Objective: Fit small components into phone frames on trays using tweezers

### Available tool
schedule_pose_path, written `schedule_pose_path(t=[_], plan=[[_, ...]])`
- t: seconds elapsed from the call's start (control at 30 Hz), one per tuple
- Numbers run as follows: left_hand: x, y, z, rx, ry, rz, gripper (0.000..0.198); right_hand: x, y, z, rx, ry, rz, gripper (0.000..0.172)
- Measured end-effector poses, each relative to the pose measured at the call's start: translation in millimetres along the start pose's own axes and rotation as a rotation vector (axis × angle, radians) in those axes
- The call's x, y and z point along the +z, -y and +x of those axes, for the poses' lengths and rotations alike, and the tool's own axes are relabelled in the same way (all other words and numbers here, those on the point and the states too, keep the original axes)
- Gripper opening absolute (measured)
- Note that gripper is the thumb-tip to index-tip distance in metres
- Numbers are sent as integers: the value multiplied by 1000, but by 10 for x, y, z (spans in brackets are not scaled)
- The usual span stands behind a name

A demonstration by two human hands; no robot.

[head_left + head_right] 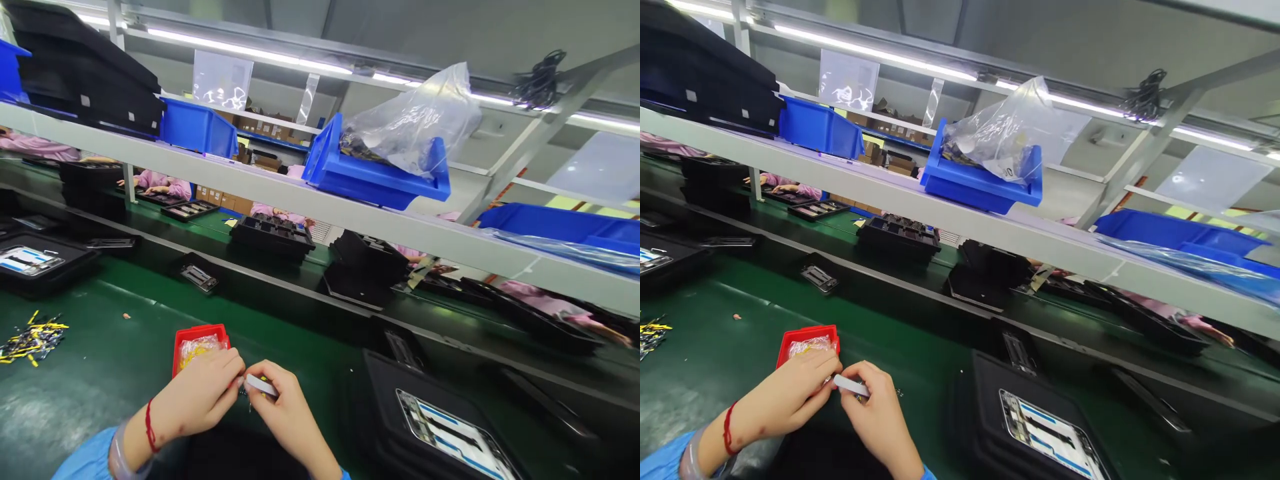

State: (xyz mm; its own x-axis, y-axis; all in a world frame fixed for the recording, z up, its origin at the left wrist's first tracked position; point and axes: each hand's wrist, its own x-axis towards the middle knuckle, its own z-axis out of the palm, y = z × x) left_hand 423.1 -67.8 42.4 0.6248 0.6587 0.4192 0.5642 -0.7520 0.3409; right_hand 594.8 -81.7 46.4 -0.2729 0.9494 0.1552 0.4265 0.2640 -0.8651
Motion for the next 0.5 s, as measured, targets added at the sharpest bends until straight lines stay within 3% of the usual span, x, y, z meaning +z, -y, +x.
schedule_pose_path(t=[0.2,0.33,0.43,0.5], plan=[[-25,48,-23,33,82,-1,19,-24,-44,19,106,115,134,13],[-25,87,2,26,71,31,18,-16,-51,32,95,115,148,14],[-47,216,37,-55,45,123,20,-19,-68,54,117,96,170,17],[-80,351,64,-197,84,236,21,-24,-103,76,141,71,185,20]])
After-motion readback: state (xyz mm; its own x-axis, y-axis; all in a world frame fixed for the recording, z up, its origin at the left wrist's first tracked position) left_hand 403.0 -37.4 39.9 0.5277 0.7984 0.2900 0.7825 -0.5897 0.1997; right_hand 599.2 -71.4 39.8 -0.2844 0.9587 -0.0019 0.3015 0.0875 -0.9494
